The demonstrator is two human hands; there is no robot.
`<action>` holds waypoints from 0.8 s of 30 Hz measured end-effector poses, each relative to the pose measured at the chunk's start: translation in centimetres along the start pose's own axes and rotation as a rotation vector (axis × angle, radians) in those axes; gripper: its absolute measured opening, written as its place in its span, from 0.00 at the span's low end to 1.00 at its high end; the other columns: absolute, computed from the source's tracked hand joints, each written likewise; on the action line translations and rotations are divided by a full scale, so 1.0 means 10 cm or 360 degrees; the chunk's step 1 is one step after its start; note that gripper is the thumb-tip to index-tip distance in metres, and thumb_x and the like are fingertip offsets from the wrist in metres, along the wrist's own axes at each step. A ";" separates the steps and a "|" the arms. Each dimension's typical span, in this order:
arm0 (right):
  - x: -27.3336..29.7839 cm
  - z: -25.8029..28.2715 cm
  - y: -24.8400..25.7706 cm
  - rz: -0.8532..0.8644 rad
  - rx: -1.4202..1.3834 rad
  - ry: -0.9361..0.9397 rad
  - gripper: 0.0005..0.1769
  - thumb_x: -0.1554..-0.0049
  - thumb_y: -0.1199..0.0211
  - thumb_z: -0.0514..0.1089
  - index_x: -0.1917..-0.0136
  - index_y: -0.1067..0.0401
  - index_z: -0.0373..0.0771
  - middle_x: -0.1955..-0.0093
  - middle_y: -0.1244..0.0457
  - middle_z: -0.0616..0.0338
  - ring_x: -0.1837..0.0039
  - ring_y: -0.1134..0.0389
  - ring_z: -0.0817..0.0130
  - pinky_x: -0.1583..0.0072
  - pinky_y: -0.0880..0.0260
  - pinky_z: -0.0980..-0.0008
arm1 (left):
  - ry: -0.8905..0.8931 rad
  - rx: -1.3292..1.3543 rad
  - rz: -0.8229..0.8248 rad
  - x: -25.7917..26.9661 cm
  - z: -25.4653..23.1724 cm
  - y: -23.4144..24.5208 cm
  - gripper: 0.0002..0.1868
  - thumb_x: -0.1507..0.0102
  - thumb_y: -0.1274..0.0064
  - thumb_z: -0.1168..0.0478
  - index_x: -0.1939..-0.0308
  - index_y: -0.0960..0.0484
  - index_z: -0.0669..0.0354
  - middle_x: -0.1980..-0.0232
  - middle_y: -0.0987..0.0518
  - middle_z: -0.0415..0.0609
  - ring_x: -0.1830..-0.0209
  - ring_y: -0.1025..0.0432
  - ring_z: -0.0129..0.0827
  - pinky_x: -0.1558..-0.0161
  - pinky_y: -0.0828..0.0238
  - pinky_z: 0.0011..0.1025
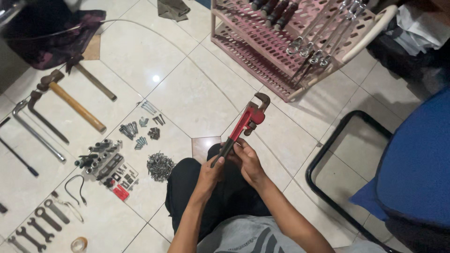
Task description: The person sits on the floor and organizes various hand tools, including screwdrivers, wrenches, hammers, and sockets, by placing them into a pink plastic storage rack. They pick up each tool from the floor, briefly inspect it, and arrange it in the rack.
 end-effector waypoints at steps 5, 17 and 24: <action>-0.55 0.24 0.46 -0.0128 0.0236 0.0220 0.17 0.32 0.45 0.44 0.34 0.33 0.35 0.41 0.32 0.52 0.44 0.31 0.70 0.43 0.30 0.69 | 0.0007 -0.0135 -0.0026 -0.70 -0.09 -0.37 0.26 0.35 0.47 0.42 0.48 0.17 0.60 0.76 0.37 0.33 0.80 0.43 0.19 0.77 0.48 0.22; -2.25 1.04 1.61 -0.0559 0.0384 0.0429 0.16 0.33 0.46 0.47 0.40 0.27 0.35 0.48 0.31 0.55 0.49 0.28 0.69 0.48 0.26 0.69 | -0.0093 -0.0445 0.0138 -2.65 -0.46 -1.14 0.21 0.27 0.64 0.48 0.45 0.28 0.61 0.71 0.30 0.41 0.78 0.37 0.23 0.76 0.39 0.25; -2.68 1.23 1.85 -0.0677 0.0280 0.0438 0.14 0.34 0.45 0.48 0.42 0.27 0.38 0.49 0.30 0.58 0.51 0.30 0.71 0.51 0.27 0.69 | -0.0101 -0.0478 0.0171 -3.21 -0.47 -1.30 0.18 0.26 0.66 0.51 0.45 0.30 0.62 0.70 0.27 0.44 0.77 0.35 0.25 0.74 0.36 0.26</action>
Point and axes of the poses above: each hand's wrist, its own x-axis away from the middle knuckle, its own y-axis out of the back of the hand, z = x × y, the point moved 4 cm from there along -x, towards the middle knuckle
